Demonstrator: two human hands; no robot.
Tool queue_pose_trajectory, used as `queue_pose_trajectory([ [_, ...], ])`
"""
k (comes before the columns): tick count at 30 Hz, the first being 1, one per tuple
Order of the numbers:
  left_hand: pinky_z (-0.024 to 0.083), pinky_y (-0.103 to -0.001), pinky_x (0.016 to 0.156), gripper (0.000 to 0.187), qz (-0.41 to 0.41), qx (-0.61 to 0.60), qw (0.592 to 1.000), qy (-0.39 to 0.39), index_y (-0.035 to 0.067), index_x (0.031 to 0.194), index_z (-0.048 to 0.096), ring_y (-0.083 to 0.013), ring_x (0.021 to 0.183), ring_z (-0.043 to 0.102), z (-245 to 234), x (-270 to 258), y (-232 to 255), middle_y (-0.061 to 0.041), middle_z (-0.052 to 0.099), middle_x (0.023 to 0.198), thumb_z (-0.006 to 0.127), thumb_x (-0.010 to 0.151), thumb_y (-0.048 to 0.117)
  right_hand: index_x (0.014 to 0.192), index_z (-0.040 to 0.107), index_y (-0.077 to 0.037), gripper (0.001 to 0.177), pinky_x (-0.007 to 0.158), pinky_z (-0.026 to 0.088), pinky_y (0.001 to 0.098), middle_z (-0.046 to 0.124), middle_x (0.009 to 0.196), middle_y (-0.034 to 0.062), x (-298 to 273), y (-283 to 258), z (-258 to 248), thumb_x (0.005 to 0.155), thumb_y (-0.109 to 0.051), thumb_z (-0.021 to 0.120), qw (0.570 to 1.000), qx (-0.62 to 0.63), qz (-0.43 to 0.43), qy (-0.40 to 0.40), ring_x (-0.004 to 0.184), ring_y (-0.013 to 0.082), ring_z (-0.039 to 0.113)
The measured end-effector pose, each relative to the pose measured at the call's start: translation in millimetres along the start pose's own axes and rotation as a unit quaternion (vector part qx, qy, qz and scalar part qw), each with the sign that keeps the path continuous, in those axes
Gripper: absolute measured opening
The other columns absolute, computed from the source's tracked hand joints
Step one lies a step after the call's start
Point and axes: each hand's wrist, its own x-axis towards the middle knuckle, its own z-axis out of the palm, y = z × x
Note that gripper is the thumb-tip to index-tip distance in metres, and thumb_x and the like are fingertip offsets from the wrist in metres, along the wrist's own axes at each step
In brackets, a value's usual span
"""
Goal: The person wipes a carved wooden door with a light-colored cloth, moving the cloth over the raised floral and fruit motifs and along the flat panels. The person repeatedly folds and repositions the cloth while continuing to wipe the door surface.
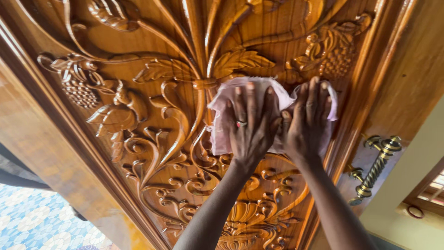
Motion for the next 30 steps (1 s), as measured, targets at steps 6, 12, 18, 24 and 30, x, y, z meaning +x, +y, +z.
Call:
queue_pose_trajectory([
  [6, 0.016, -0.058, 0.130, 0.069, 0.053, 0.105, 0.992, -0.043, 0.020, 0.167, 0.032, -0.0383, 0.161, 0.021, 15, 15, 47, -0.017, 0.023, 0.173, 0.049, 0.109, 0.053, 0.161, 0.034, 0.007, 0.060, 0.130, 0.007, 0.0598, 0.018, 0.171, 0.0296, 13, 60, -6, 0.111, -0.028, 0.040, 0.999, -0.023, -0.028, -0.007, 0.160, 0.0463, 0.014],
  [12, 0.021, -0.064, 0.129, 0.075, 0.052, -0.053, 0.997, 0.031, 0.015, 0.166, 0.029, -0.0406, 0.160, 0.022, 23, 41, 69, -0.017, 0.025, 0.172, 0.050, 0.107, 0.055, 0.167, 0.037, -0.017, 0.048, 0.136, 0.011, 0.0562, 0.022, 0.173, 0.0226, 52, 97, -2, 0.120, -0.026, 0.040, 0.994, -0.058, 0.037, 0.090, 0.163, 0.0412, 0.017],
  [18, 0.028, -0.056, 0.128, 0.067, 0.128, -0.037, 0.991, -0.032, 0.013, 0.165, 0.035, -0.0367, 0.162, 0.023, 35, 27, 86, -0.015, 0.030, 0.172, 0.053, 0.106, 0.040, 0.167, 0.018, -0.009, 0.058, 0.129, 0.030, 0.0536, 0.033, 0.161, 0.0288, 13, 99, 4, 0.118, -0.033, 0.037, 0.947, 0.194, 0.219, 0.132, 0.144, 0.0438, 0.036],
  [24, 0.029, -0.051, 0.127, 0.074, 0.222, -0.046, 0.967, -0.114, 0.006, 0.163, 0.037, -0.0297, 0.160, 0.027, 35, -5, 103, -0.011, 0.030, 0.172, 0.051, 0.099, 0.038, 0.171, 0.018, -0.004, 0.059, 0.134, 0.021, 0.0554, 0.012, 0.174, 0.0278, -58, 114, 17, 0.121, -0.026, 0.040, 0.983, 0.016, 0.124, 0.138, 0.165, 0.0440, 0.015],
  [30, 0.018, -0.048, 0.131, 0.063, 0.344, 0.172, 0.920, -0.072, 0.003, 0.162, 0.039, -0.0315, 0.158, 0.024, 40, -24, 97, -0.014, 0.030, 0.170, 0.043, 0.109, 0.037, 0.172, 0.012, 0.002, 0.068, 0.133, 0.006, 0.0635, 0.002, 0.172, 0.0326, -119, 115, 33, 0.112, -0.007, 0.043, 0.988, -0.054, 0.134, 0.059, 0.161, 0.0507, 0.002],
])
